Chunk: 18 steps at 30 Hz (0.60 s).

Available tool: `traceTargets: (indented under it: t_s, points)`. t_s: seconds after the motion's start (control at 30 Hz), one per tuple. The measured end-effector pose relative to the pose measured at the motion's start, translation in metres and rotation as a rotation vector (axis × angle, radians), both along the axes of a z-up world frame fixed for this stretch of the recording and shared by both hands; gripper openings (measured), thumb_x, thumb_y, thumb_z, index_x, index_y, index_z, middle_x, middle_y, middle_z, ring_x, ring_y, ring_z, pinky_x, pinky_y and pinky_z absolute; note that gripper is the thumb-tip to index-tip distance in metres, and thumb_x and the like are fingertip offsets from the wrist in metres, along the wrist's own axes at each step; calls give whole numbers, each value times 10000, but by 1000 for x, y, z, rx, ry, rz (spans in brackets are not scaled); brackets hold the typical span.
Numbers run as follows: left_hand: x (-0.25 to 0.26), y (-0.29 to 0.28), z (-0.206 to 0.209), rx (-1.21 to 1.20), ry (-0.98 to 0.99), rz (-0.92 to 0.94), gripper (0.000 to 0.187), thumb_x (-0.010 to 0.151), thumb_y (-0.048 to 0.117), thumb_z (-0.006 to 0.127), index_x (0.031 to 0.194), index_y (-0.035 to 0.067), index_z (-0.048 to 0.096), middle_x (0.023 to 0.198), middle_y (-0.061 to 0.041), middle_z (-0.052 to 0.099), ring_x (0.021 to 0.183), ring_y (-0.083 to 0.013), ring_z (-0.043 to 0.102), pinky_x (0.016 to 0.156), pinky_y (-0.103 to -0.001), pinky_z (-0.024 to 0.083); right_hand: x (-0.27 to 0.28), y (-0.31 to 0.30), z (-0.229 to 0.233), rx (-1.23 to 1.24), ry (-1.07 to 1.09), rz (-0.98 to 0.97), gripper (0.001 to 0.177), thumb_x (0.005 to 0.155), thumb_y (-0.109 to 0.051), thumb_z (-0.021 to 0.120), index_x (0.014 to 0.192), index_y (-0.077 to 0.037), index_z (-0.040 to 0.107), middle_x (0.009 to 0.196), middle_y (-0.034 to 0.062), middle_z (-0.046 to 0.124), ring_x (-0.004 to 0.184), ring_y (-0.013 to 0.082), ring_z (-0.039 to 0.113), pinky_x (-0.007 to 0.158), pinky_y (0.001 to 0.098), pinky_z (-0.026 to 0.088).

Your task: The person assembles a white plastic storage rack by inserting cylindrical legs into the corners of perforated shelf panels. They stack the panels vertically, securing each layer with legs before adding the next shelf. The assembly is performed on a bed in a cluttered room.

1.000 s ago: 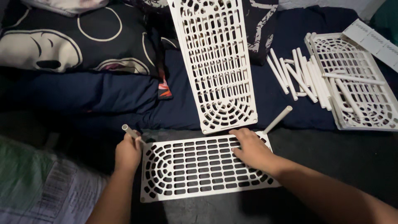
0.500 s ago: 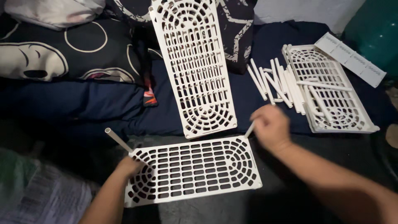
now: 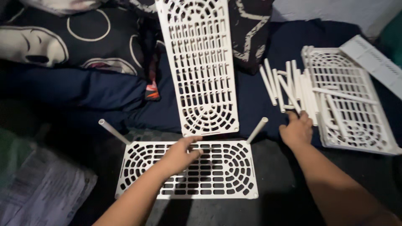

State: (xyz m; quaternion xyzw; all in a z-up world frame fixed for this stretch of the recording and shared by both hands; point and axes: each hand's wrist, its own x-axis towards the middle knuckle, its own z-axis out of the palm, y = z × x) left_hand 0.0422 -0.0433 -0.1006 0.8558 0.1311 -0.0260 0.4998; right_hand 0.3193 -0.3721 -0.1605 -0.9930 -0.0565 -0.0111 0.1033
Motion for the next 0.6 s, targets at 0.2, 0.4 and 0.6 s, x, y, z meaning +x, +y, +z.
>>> traceTargets:
  t_s: [0.2,0.4,0.6]
  points:
    - [-11,-2,2,-59,79,61,530,865,249,725,1359,93,613,1288,-127,704,1079,-241,714,923,-354,560,63,-32,-47,-54,41,33,790,791,-385,746,1519,-247,470,1647,225,237,1444,484,297,1078,622,370]
    - [-5,6,16,-81,-1,153,465,887,201,704,1332,85,632,1270,-98,722,1019,-203,733,887,-332,576,96,-61,-76,-69,104,182,632,885,-370,702,1475,-197,558,1473,199,538,1318,477,495,1091,564,431]
    - [0,7,14,-195,-32,190,435,888,128,669,1318,73,650,1198,-79,757,958,-190,715,863,-327,573,38,-42,0,103,-322,165,222,917,-279,713,1047,-100,736,950,214,715,951,416,683,849,525,540]
